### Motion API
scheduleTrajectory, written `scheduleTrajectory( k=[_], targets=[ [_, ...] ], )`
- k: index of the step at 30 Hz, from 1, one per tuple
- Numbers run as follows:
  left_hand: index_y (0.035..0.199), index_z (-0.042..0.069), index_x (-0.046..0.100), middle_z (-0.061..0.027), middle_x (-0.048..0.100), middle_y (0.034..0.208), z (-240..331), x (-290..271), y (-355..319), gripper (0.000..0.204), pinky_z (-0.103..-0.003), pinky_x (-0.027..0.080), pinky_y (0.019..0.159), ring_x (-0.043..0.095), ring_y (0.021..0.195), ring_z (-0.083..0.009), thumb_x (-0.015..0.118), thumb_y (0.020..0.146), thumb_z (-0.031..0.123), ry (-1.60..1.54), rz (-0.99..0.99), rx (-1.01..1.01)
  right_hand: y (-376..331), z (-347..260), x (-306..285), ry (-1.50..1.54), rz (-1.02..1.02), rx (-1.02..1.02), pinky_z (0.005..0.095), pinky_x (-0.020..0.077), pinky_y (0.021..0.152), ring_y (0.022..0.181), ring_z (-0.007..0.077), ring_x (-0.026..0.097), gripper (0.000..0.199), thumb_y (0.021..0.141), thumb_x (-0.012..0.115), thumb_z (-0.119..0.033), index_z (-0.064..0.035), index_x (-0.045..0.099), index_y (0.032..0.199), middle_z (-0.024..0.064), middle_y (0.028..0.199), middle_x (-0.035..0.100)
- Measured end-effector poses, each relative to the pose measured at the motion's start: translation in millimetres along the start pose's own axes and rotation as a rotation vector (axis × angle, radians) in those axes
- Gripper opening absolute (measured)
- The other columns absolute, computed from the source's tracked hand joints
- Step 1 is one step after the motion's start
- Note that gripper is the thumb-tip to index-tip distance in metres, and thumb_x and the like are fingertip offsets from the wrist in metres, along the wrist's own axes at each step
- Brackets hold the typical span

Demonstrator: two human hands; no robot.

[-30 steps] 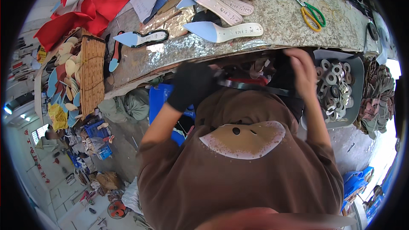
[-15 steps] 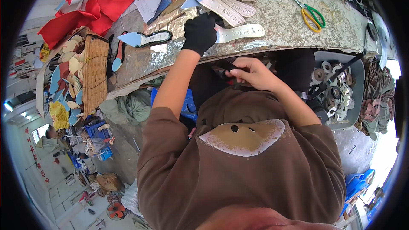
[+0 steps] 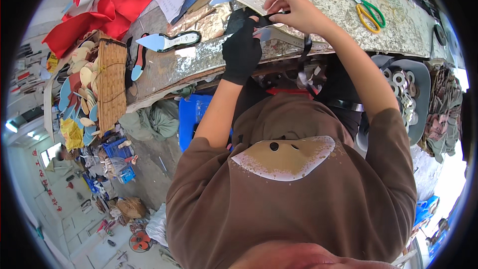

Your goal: The recorder is assembling high-heeled shoe components by applying adhesive tape and attaching outsoles to the shoe upper.

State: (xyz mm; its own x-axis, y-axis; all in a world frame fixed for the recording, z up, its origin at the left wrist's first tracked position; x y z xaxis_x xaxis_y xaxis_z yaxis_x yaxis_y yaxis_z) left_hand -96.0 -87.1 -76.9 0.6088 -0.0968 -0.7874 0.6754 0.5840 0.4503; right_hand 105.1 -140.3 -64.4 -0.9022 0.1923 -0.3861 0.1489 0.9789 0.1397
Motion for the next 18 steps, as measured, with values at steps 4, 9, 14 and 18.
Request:
scheduleTrajectory(
  k=[4,9,14,18],
  targets=[
    [0.120,0.014,0.055,-0.0107,0.069,0.101,-2.8,-6.5,1.5,0.040,-0.038,0.054,0.072,0.070,0.090,-0.0298,0.064,0.082,0.006,-0.140,-0.124,-0.106,6.7,2.0,-0.1,-0.015,-0.224,0.035,0.0291,0.0500,0.085,0.085,0.0148,0.065,0.022,0.081,0.071,-0.007,-0.0019,0.072,0.103,0.0061,0.091,0.071],
    [0.119,0.013,0.054,-0.0117,0.068,0.102,-2.3,-4.8,5.1,0.040,-0.037,0.054,0.074,0.070,0.091,-0.0297,0.065,0.081,0.006,-0.112,-0.112,-0.073,5.6,3.4,2.6,0.000,-0.200,0.034,0.0299,0.0507,0.083,0.085,0.0146,0.066,0.019,0.082,0.072,-0.009,-0.0028,0.074,0.099,0.0063,0.088,0.072],
    [0.114,0.013,0.059,-0.0106,0.069,0.094,-4.1,-3.6,10.6,0.033,-0.037,0.053,0.070,0.070,0.084,-0.0299,0.065,0.081,0.010,-0.089,-0.125,-0.005,1.3,3.8,9.8,-0.289,-0.177,-0.066,0.0303,0.0507,0.080,0.085,0.0177,0.067,0.018,0.082,0.073,-0.012,-0.0067,0.074,0.099,0.0068,0.093,0.071],
    [0.103,0.012,0.064,-0.0103,0.069,0.089,-4.1,2.1,11.1,0.021,-0.038,0.053,0.067,0.068,0.079,-0.0309,0.066,0.082,0.013,-0.120,-0.058,0.090,-6.0,0.6,9.9,-0.435,-0.010,-0.334,0.0307,0.0484,0.071,0.079,0.0167,0.063,0.011,0.083,0.073,-0.015,-0.0093,0.074,0.091,0.0041,0.089,0.062]
  ],
)
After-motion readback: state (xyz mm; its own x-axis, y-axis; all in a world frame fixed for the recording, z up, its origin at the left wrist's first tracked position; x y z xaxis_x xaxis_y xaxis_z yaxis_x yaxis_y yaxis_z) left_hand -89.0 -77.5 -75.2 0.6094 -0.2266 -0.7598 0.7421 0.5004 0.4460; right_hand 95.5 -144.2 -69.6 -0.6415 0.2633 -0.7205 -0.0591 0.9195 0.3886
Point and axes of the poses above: each hand's wrist, its own y-axis towards the middle knuckle, its own x-axis out of the palm, z = x × y, the point moved 1 cm from there along y, towards the middle knuckle
